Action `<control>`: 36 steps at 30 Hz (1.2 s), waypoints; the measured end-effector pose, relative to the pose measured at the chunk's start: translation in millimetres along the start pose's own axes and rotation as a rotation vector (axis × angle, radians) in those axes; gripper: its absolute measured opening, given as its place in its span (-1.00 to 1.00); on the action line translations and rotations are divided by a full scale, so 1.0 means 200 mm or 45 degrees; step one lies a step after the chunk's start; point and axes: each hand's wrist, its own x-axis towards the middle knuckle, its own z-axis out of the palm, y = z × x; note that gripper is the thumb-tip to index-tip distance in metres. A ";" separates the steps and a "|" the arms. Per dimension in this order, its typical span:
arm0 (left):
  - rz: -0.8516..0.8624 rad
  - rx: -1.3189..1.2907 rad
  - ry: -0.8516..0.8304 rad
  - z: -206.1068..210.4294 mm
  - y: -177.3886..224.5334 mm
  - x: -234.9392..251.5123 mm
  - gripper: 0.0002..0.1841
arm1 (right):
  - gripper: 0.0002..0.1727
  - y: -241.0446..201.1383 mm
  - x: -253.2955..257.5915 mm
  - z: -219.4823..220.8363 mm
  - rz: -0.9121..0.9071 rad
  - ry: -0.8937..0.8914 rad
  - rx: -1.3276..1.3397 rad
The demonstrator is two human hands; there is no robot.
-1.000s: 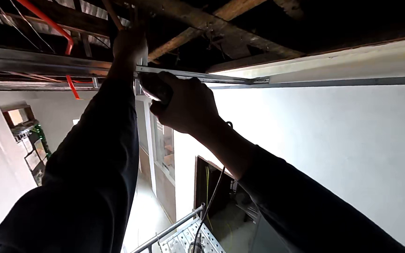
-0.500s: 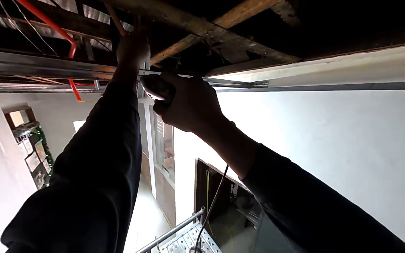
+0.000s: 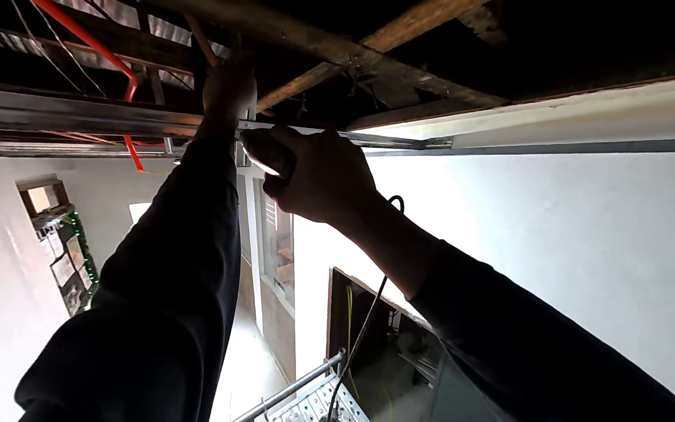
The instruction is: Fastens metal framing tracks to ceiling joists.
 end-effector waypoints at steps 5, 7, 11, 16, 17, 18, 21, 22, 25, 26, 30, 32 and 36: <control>-0.040 -0.126 0.034 0.03 -0.02 0.03 -0.31 | -0.30 0.02 0.00 0.01 0.017 0.029 0.010; -0.059 -0.148 0.028 0.02 -0.02 0.03 -0.32 | -0.28 0.01 0.01 0.01 0.005 0.017 -0.015; -0.041 -0.161 0.018 0.02 -0.02 0.02 -0.33 | -0.13 -0.02 -0.04 0.03 -0.083 -0.040 -0.172; -0.038 -0.187 0.008 0.01 0.00 -0.02 -0.26 | -0.11 -0.01 -0.03 0.07 -0.116 -0.113 -0.179; 0.003 -0.141 0.006 0.01 0.00 -0.02 -0.27 | -0.20 0.02 0.01 0.06 -0.063 -0.066 -0.076; 0.040 -0.096 0.006 0.02 -0.01 -0.01 -0.29 | -0.28 0.04 0.04 0.05 -0.039 0.001 0.003; 0.096 0.010 -0.019 0.00 -0.03 0.03 -0.36 | -0.44 0.09 0.12 0.07 0.033 0.109 0.261; 0.141 0.060 -0.041 0.01 -0.03 0.03 -0.41 | -0.49 0.10 0.11 0.09 0.114 0.132 0.419; 0.289 0.264 -0.057 -0.01 -0.02 0.03 -0.54 | -0.69 0.11 0.10 0.15 0.385 0.166 1.028; 0.299 0.317 -0.056 -0.01 -0.02 0.02 -0.55 | -0.70 0.11 0.08 0.17 0.473 0.161 1.228; 0.314 0.394 -0.055 0.00 -0.02 0.02 -0.56 | -0.71 0.11 0.03 0.17 0.625 0.141 1.601; 0.319 0.324 -0.067 -0.02 -0.02 0.00 -0.54 | -0.72 0.10 0.00 0.13 0.651 0.174 1.579; 0.185 -0.141 -0.040 -0.03 -0.04 -0.02 -0.43 | -0.77 0.06 -0.14 0.05 0.667 0.203 1.470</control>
